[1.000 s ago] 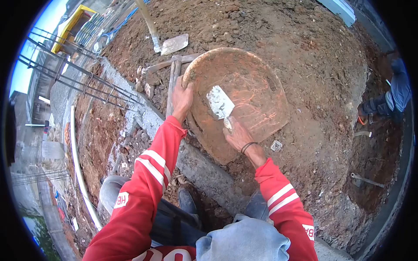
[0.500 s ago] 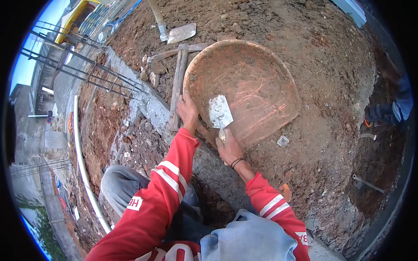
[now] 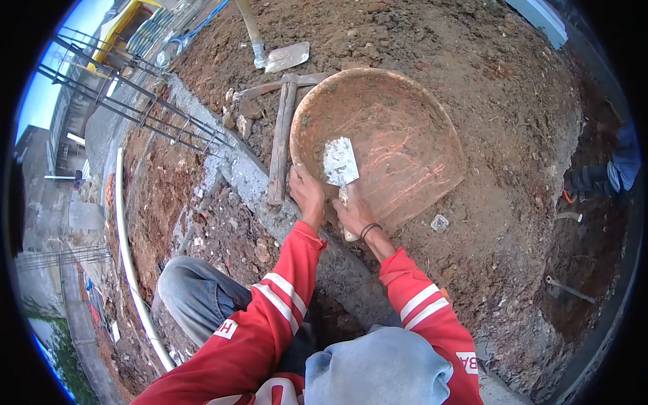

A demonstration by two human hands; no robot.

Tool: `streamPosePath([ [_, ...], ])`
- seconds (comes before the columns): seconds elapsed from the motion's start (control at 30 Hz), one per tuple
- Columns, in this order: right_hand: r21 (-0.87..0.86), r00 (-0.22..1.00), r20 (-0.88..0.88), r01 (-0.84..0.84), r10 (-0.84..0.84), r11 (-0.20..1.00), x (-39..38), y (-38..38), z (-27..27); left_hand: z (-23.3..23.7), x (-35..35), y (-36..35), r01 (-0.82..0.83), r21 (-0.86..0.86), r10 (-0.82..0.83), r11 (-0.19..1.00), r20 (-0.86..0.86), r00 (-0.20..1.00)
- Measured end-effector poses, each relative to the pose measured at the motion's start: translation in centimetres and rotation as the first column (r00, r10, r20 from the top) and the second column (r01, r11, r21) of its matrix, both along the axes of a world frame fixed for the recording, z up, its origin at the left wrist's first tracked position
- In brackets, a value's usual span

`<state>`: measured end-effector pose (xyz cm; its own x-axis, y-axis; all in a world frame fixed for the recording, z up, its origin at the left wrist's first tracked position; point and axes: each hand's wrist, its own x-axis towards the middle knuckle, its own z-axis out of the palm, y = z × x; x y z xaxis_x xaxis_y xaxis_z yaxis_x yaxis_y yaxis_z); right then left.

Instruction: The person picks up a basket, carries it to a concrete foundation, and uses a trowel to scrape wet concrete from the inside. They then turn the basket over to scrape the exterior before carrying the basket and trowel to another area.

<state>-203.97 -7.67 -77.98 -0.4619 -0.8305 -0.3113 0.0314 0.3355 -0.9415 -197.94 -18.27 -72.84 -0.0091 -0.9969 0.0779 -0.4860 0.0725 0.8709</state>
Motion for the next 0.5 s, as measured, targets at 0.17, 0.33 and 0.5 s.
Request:
streamPosePath([
  [0.17, -0.003, 0.925, 0.381, -0.012, 0.012, 1.0, -1.8, 6.8, 4.3, 3.1, -0.3, 0.4, 0.022, 0.089, -0.022, 0.996, -0.006, 1.0],
  [0.33, -0.016, 0.959, -0.28, 0.027, -0.03, 1.0, -1.0, 16.2, -0.6, 0.2, 0.1, -1.1, 0.008, 0.149, 0.014, 0.989, -0.14, 0.99],
  [0.5, 0.117, 0.936, -0.327, -0.098, 0.132, 0.988, 3.2, 17.9, 1.2, 0.0, -0.9, 0.6, -0.011, 0.154, 0.052, 0.988, -0.264, 0.963],
])
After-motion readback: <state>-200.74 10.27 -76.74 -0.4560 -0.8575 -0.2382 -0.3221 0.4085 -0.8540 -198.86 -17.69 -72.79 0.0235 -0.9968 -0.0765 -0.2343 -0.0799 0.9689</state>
